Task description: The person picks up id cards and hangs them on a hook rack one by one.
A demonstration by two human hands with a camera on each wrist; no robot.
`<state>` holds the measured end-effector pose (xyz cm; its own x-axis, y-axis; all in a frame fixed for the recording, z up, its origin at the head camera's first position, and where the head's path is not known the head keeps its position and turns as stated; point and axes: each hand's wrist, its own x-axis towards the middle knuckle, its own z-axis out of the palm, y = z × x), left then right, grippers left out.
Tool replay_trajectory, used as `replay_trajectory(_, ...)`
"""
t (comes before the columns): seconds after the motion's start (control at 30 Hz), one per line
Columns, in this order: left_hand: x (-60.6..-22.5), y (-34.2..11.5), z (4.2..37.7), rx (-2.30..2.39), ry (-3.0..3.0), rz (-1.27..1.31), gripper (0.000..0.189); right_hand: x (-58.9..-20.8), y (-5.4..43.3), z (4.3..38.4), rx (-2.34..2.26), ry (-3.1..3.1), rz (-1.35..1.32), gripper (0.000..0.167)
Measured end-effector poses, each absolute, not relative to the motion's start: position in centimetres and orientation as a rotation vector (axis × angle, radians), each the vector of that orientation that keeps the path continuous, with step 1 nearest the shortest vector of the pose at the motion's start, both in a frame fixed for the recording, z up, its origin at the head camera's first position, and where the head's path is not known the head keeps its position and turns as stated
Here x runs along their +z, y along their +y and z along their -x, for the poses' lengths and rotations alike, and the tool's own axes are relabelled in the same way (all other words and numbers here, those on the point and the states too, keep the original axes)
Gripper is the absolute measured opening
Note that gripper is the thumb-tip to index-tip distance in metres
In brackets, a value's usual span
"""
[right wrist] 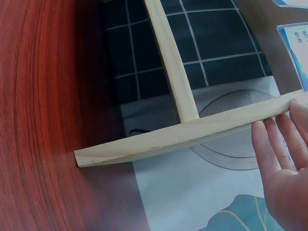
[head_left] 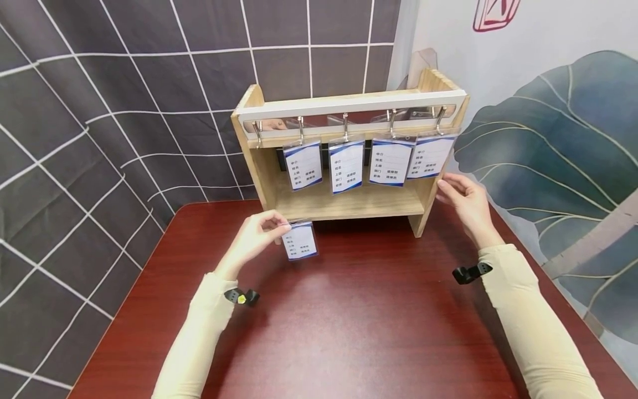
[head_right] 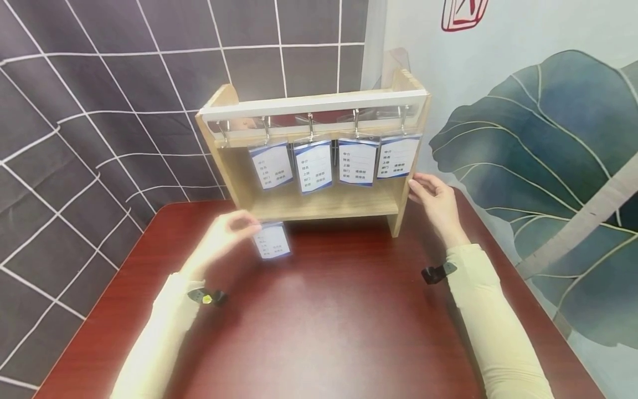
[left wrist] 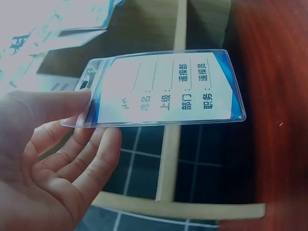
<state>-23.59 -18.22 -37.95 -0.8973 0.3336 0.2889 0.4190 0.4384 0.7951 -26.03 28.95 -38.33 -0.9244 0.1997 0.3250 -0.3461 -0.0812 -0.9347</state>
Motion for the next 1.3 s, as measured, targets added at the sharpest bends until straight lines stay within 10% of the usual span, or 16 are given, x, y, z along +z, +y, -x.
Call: replay_trajectory(1.3, -27.3, -21.9, 21.5, -1.495, -2.189, 0.704, 0.016, -38.3, 28.8, 25.7, 2.062, -1.835, -0.183, 0.019)
